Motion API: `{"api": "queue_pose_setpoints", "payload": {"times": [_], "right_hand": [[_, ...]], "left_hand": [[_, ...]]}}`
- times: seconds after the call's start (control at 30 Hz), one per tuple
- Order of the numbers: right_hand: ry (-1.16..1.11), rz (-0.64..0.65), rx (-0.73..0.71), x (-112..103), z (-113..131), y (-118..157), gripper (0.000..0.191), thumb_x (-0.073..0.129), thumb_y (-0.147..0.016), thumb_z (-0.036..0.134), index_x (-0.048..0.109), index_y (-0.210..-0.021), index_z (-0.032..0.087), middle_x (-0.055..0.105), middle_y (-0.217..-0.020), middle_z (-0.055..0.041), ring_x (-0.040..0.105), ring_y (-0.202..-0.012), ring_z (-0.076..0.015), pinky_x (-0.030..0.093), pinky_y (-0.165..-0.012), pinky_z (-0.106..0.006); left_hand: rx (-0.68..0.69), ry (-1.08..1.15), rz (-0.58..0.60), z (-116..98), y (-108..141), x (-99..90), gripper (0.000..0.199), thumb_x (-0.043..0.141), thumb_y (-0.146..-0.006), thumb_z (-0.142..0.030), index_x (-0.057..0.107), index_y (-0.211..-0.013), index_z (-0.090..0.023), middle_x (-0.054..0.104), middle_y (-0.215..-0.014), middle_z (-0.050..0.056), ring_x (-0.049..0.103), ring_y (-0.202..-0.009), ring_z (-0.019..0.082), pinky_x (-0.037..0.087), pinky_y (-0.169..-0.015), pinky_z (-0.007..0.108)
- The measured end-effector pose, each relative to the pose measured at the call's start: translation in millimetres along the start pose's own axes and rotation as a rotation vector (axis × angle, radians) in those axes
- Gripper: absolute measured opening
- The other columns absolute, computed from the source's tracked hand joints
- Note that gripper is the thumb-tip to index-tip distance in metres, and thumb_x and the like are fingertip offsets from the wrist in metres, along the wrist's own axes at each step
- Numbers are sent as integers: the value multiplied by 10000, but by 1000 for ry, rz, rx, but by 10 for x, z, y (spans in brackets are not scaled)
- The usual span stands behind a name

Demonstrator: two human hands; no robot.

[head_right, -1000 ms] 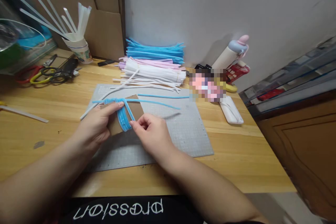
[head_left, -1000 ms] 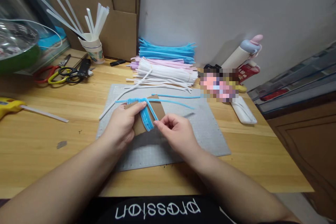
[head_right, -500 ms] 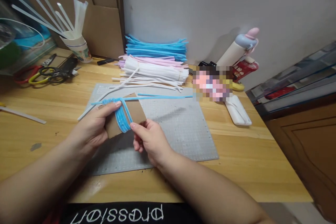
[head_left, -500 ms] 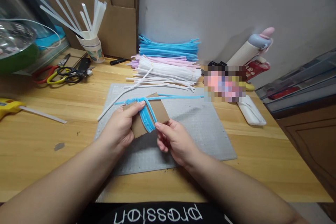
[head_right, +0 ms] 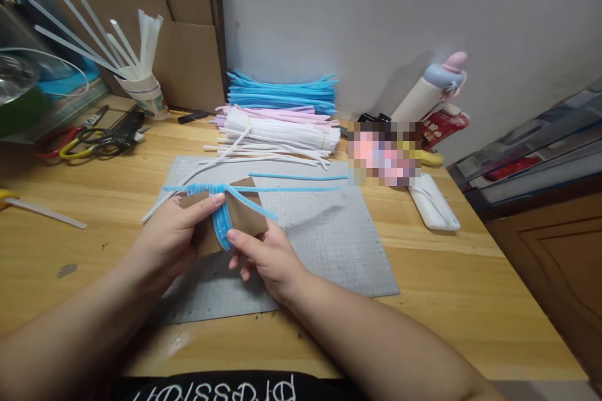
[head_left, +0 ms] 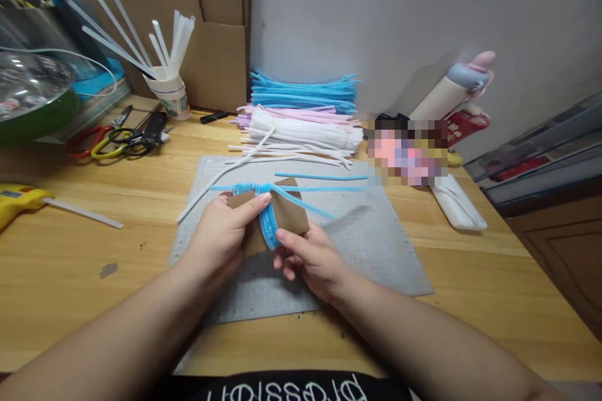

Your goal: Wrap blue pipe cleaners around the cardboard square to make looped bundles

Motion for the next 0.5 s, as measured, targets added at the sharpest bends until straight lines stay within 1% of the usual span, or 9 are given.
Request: {"api": "queue_pose_setpoints", "payload": {"times": [0.07, 0.17, 0.23, 0.3, 0.4, 0.5], "right_hand": [[25, 19, -9, 1, 3, -13, 363, 781, -668, 362, 578, -910, 183, 595, -708, 28, 572, -495, -80, 371, -344, -155], [54, 1, -30, -13, 0, -35, 304, 778, -669, 354, 583, -796, 158, 561, -590, 37, 544, -459, -77, 372, -356, -160], [48, -35, -51, -29, 2, -43, 297, 773, -674, 355, 580, -785, 159, 557, -558, 42, 536, -443, -76, 370, -359, -160], [32, -59, -68, -39, 7, -44, 293, 771, -679, 347, 582, -802, 160, 561, -538, 45, 531, -433, -76, 370, -360, -158], [11, -55, -75, -39, 10, -38, 271, 767, -690, 330, 593, -793, 151, 556, -511, 45, 523, -423, -73, 374, -360, -154], [-1, -45, -66, -31, 9, -32, 264, 767, -689, 331, 600, -776, 146, 556, -526, 41, 525, -423, -71, 375, -354, -156]], "left_hand": [[-1, -14, 25, 4, 4, 2, 232, 795, -615, -295, 664, -713, -132, 696, -618, 25, 621, -508, 160, 510, -527, 263], [-33, -19, 112, 23, 1, 20, 207, 763, -651, -306, 661, -712, -137, 691, -614, 30, 619, -496, 176, 505, -496, 278], [-54, -4, 182, 30, -4, 39, 173, 741, -663, -279, 659, -734, -144, 697, -631, 35, 623, -499, 185, 509, -494, 292], [-59, 6, 220, 27, -8, 54, 149, 731, -649, -229, 649, -745, -150, 698, -637, 34, 621, -497, 188, 509, -492, 298], [-67, 8, 209, 12, -8, 63, 154, 730, -598, -166, 620, -705, -159, 682, -607, 19, 604, -477, 175, 496, -481, 286], [-86, 13, 178, -5, -1, 65, 162, 718, -549, -133, 591, -646, -166, 651, -560, -5, 580, -456, 152, 483, -481, 268]]}}
Point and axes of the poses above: each hand's wrist, its own y-axis away from the middle knuckle, its own x-axis out of the palm, z = x × y, the point moved 3 cm from there along -y, towards the middle knuckle
